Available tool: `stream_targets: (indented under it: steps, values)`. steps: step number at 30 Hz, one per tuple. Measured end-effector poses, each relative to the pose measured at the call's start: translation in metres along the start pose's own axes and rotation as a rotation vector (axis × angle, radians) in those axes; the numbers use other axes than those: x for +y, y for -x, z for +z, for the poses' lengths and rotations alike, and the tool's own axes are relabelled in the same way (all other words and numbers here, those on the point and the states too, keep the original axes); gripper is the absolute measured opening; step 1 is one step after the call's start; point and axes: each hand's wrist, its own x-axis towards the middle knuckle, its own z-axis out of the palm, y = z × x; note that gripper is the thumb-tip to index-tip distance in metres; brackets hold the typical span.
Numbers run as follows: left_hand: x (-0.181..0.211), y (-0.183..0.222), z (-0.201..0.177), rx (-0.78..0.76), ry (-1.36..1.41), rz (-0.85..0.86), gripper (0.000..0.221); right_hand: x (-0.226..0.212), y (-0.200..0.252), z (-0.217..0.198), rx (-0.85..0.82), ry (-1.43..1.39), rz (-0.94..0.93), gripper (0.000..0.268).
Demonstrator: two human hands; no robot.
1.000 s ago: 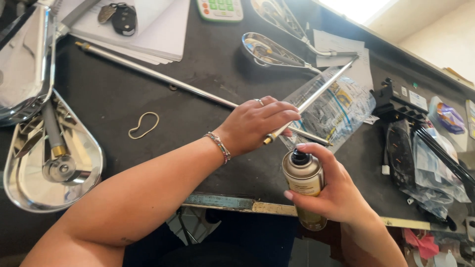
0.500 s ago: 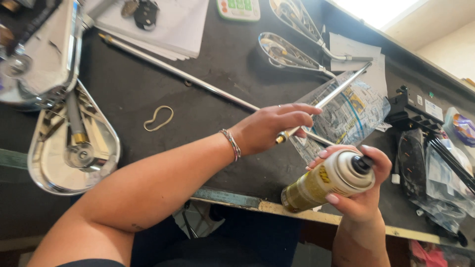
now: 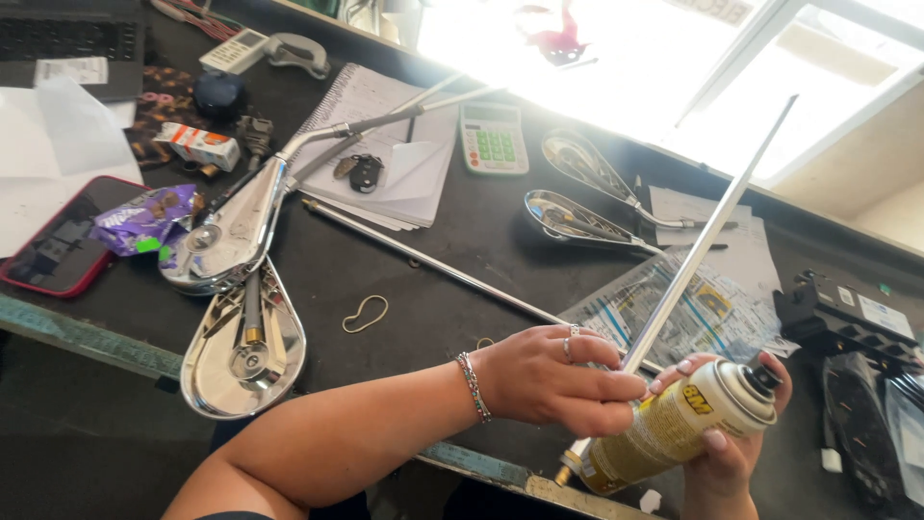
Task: The person is assembling a side-view mirror for a vehicle, specifically connecting the support rods to the mirror housing and using a lubricant spray to facilitate the connection.
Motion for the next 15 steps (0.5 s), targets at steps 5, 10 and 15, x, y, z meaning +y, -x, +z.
stream_targets:
  steps: [5,10,15]
  values:
    - [-0.018,-0.006,-0.014,-0.030,-0.110,0.082,0.019,-0.001,0.001,0.000,-0.006,-0.021,0.028,0.089]
    - [-0.038,0.017,0.000,-0.185,-0.151,0.056,0.020,-0.001,0.001,-0.005,-0.030,-0.007,0.025,0.089]
    - [-0.061,0.037,0.005,-0.331,-0.228,-0.081,0.024,0.001,0.002,-0.009,-0.021,-0.011,0.039,0.092]
